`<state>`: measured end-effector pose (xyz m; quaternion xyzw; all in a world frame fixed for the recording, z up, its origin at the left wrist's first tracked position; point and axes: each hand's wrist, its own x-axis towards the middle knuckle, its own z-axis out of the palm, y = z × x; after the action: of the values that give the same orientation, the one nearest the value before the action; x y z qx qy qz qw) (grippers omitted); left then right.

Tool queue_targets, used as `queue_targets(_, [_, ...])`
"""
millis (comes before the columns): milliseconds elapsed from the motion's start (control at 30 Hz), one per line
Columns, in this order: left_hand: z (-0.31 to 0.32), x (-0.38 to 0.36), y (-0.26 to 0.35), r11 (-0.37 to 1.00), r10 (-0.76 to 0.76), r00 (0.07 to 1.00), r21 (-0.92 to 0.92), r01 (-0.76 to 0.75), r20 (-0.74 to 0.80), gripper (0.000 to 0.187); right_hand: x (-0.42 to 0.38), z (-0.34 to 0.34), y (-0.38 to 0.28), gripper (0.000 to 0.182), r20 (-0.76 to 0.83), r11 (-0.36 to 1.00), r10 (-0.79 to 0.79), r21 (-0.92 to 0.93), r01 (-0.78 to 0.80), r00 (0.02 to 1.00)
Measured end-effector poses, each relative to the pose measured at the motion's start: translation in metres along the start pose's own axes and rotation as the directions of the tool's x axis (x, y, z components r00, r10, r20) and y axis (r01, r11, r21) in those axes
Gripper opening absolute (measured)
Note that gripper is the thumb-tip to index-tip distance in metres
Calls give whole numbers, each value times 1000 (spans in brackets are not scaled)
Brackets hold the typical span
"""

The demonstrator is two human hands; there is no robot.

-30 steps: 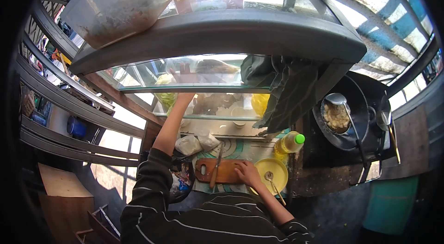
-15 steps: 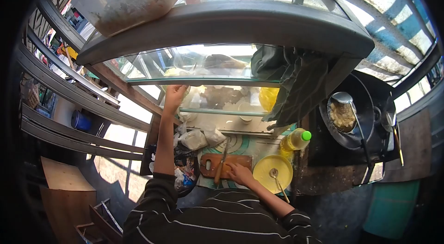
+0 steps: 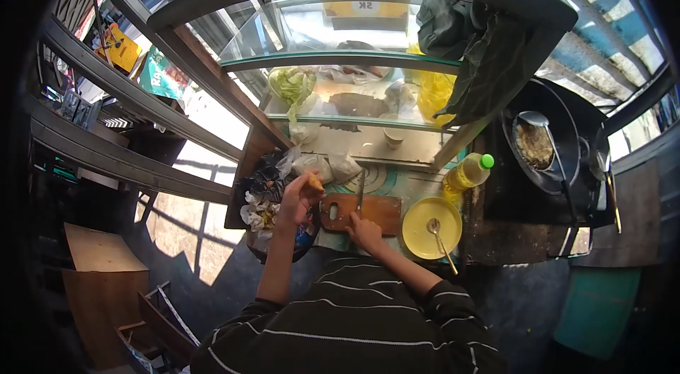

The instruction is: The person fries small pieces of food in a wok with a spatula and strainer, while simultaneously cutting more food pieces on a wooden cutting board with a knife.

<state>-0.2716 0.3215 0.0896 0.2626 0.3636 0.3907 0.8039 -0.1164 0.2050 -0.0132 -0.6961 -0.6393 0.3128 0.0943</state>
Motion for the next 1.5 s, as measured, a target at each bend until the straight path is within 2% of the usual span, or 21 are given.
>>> queue_targets(67, [-3, -14, -12, 991, -8, 1000, 134, 8, 1, 34, -5, 9, 8, 34, -93, 994, -7, 105, 17, 996])
queue_targets(133, [-2, -25, -23, 987, -17, 1000, 161, 13, 21, 32, -15, 14, 13, 30, -142, 979, 14, 205, 16, 990])
queue_targets(200, [-8, -25, -42, 936, 7, 1000, 352, -13, 20, 30, -26, 17, 18, 31, -233, 903, 129, 429, -17, 964])
queue_targets(267, [-14, -19, -65, 927, 51, 999, 372, -53, 17, 27, -46, 22, 23, 30, -256, 866, 189, 498, -39, 948])
queue_targets(333, [-10, -17, -76, 740, 96, 994, 665, -103, 48, 30, -66, 33, 25, 25, -409, 847, 307, 529, -51, 859])
queue_targets(367, [-12, -12, -88, 741, 76, 996, 665, -91, 52, 30, -75, 39, 27, 30, -443, 832, 348, 551, -54, 826])
queue_targets(400, [-16, -3, -104, 692, 131, 989, 708, -140, 68, 30, -83, 44, 26, 30, -438, 828, 366, 556, -72, 821])
queue_targets(467, [-22, 8, -132, 644, 160, 983, 745, -172, 89, 31, -98, 48, 22, 30, -219, 628, 568, 738, -246, 793])
queue_targets(533, [-23, 15, -152, 582, 315, 944, 766, -271, 95, 31, -108, 51, 2, 27, -248, 602, 634, 753, -266, 732])
queue_targets(600, [-23, 19, -164, 559, 293, 954, 798, -225, 63, 28, -112, 57, -7, 28, -405, 672, 542, 735, -91, 736])
queue_targets(633, [-23, 19, -168, 526, 293, 956, 830, -185, 28, 25, -107, 69, -3, 27, -538, 743, 486, 669, -2, 689])
queue_targets(667, [-26, 19, -174, 528, 286, 958, 828, -186, 33, 25, -104, 82, 9, 27, -540, 744, 491, 668, -7, 684])
queue_targets(733, [-36, 20, -181, 271, 436, 875, 896, -352, 212, 23, -99, 101, 31, 29, -242, 578, 628, 782, -235, 739])
queue_targets(800, [-33, 11, -170, 212, 389, 894, 922, -323, 223, 24, -102, 87, 22, 31, -230, 554, 625, 804, -216, 746])
queue_targets(867, [-36, 11, -168, -5, 386, 839, 910, -414, 384, 24, -104, 74, 23, 32, -120, 431, 646, 873, -231, 754])
queue_targets(1000, [-29, 7, -168, -22, 353, 876, 939, -344, 329, 28, -106, 53, 30, 35, -25, 428, 662, 833, -350, 749])
queue_targets(1067, [-25, 8, -168, -59, 312, 900, 951, -303, 306, 27, -107, 45, 31, 38, -294, 709, 546, 661, -245, 785])
queue_targets(1100, [-23, 10, -169, -64, 308, 903, 953, -296, 301, 27, -107, 41, 32, 38, -286, 704, 546, 666, -247, 787])
queue_targets(1200, [-26, 3, -174, -43, 352, 887, 951, -306, 301, 24, -105, 27, 31, 41, -230, 811, 497, 467, -353, 837])
queue_targets(1267, [-23, 6, -174, -1, 359, 890, 954, -301, 281, 21, -105, 21, 29, 40, -164, 819, 498, 413, -399, 852])
queue_targets(1500, [-24, 6, -175, -31, 412, 854, 941, -336, 318, 21, -106, 26, 27, 38, -201, 823, 444, 478, -308, 873])
